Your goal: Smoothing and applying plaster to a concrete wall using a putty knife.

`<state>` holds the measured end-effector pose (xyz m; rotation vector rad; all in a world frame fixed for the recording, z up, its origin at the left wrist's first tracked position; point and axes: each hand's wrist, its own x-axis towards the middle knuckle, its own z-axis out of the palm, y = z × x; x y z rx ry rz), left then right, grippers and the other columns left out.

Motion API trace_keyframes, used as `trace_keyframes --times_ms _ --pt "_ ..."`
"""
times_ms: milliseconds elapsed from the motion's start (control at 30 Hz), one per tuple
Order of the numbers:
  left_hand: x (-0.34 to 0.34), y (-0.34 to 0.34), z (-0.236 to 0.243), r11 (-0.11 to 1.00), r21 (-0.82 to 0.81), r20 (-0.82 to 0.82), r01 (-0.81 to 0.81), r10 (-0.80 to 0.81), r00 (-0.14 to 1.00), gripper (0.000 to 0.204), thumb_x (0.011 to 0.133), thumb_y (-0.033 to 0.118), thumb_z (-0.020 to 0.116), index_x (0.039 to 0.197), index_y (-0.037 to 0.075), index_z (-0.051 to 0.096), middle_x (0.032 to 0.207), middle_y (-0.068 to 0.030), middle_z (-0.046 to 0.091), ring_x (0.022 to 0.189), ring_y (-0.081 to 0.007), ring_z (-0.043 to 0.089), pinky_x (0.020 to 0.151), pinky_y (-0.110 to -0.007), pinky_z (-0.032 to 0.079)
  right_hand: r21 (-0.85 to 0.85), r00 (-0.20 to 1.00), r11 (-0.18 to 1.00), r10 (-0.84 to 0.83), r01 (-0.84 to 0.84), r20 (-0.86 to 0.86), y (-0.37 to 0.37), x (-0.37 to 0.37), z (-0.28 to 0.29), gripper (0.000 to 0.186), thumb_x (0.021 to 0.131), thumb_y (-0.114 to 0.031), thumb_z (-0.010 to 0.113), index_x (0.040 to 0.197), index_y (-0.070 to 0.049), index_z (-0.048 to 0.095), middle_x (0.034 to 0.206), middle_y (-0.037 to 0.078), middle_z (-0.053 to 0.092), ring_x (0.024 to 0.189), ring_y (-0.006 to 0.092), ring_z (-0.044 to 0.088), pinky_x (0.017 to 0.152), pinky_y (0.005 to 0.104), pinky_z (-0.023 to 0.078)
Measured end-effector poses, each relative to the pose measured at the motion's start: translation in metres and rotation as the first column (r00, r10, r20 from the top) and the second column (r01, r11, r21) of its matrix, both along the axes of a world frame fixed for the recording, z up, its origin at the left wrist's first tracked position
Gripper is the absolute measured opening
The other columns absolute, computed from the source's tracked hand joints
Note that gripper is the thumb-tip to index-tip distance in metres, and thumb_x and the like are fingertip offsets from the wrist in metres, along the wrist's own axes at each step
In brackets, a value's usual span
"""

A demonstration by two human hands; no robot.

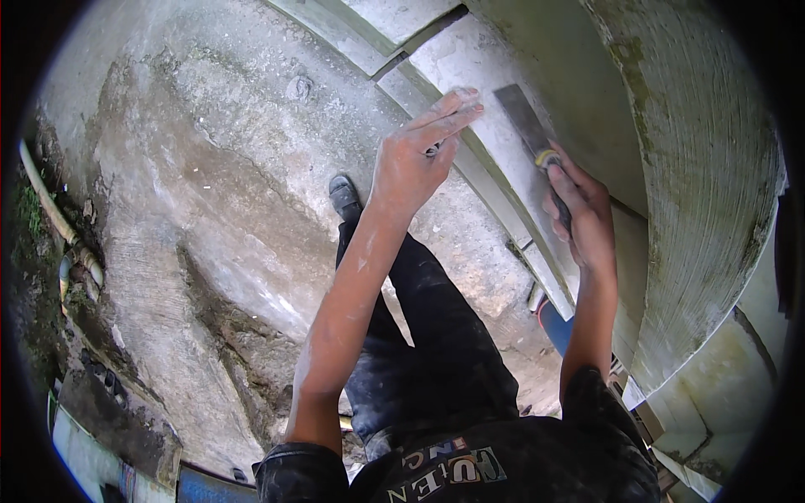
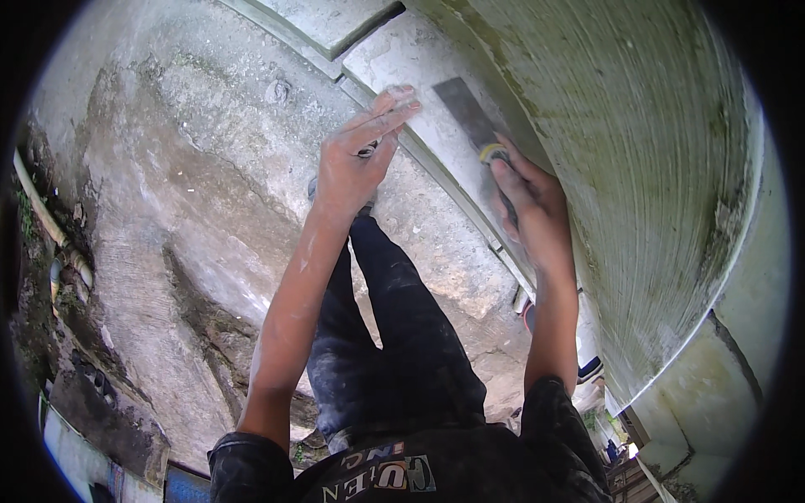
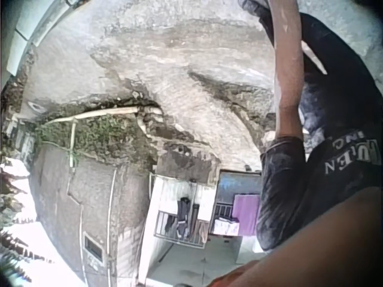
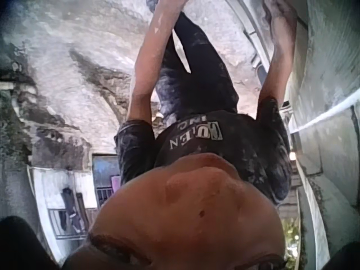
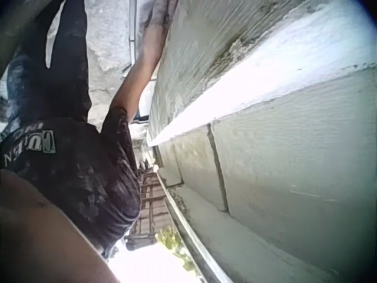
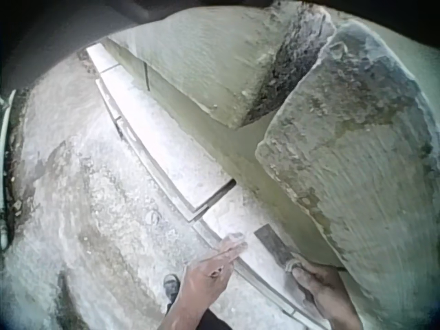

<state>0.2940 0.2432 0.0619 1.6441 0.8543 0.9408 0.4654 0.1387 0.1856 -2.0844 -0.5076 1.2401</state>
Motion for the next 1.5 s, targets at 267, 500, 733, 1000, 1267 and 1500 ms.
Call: trace_keyframes --times_ms 267,500,733,1000,1267,1500 --pt "0.002 0.0 -0.002 1.0 0.031 0.01 -0.005 0.005 1.0 0.049 0.083 -0.007 0.063 0.121 0.022 0.073 0.134 0.0011 0.065 0.122 -0.0217 0.063 0.091 -0.032 0.058 0.001 0.999 1.0 -0.021 0.021 -0.034 0.031 -0.009 -0.002 0.049 0.103 -0.025 0.057 0.146 -0.003 0.049 0.064 -0.006 0.046 0.049 0.0026 0.036 0.041 0.0203 0.026" --pt "0.001 0.001 0.0 1.0 -0.013 -0.006 0.013 -0.013 1.0 0.049 0.081 -0.007 0.063 0.121 0.021 0.073 0.134 0.0007 0.065 0.12 -0.022 0.063 0.09 -0.032 0.058 -0.029 0.995 0.998 -0.051 0.049 -0.082 0.01 0.0 0.008 0.051 0.104 -0.028 0.055 0.148 -0.003 0.047 0.064 -0.005 0.045 0.047 0.0026 0.032 0.04 0.0201 0.024" --pt "-0.001 -0.002 -0.003 1.0 -0.014 -0.02 0.007 -0.008 1.0 0.05 0.081 -0.006 0.063 0.122 0.023 0.072 0.134 0.0036 0.064 0.116 -0.0214 0.066 0.085 -0.03 0.059 -0.037 0.999 0.999 -0.026 0.025 -0.037 -0.005 -0.005 0.008 0.053 0.106 -0.031 0.052 0.151 -0.006 0.042 0.063 -0.004 0.043 0.045 0.0026 0.031 0.04 0.02 0.025" --pt "0.002 -0.004 -0.004 1.0 0.017 -0.001 -0.015 0.015 1.0 0.05 0.081 -0.007 0.063 0.121 0.022 0.072 0.135 0.0026 0.064 0.118 -0.0212 0.065 0.088 -0.031 0.058 -0.045 0.999 0.998 -0.041 0.041 -0.016 -0.007 0.003 0.0 0.052 0.106 -0.03 0.052 0.152 -0.007 0.042 0.064 -0.004 0.043 0.046 0.0025 0.032 0.04 0.0196 0.026" --pt "0.004 -0.004 -0.003 1.0 -0.005 0.031 -0.019 0.019 0.999 0.048 0.083 -0.007 0.062 0.122 0.02 0.072 0.135 0.0013 0.064 0.126 -0.0215 0.059 0.097 -0.032 0.055 -0.026 1.0 1.0 0.015 -0.015 -0.025 0.0 0.01 -0.006 0.052 0.106 -0.03 0.052 0.151 -0.006 0.042 0.064 -0.005 0.043 0.047 0.0022 0.031 0.04 0.0196 0.026" --pt "0.007 -0.006 -0.001 1.0 -0.013 0.022 -0.023 0.024 0.999 0.044 0.085 -0.004 0.063 0.122 0.018 0.072 0.135 -0.0006 0.064 0.126 -0.0221 0.06 0.097 -0.033 0.054 -0.007 0.999 0.999 0.031 -0.031 -0.02 0.02 0.0 -0.004 0.051 0.106 -0.029 0.051 0.151 -0.006 0.043 0.064 -0.005 0.042 0.044 0.0021 0.03 0.039 0.0198 0.024"
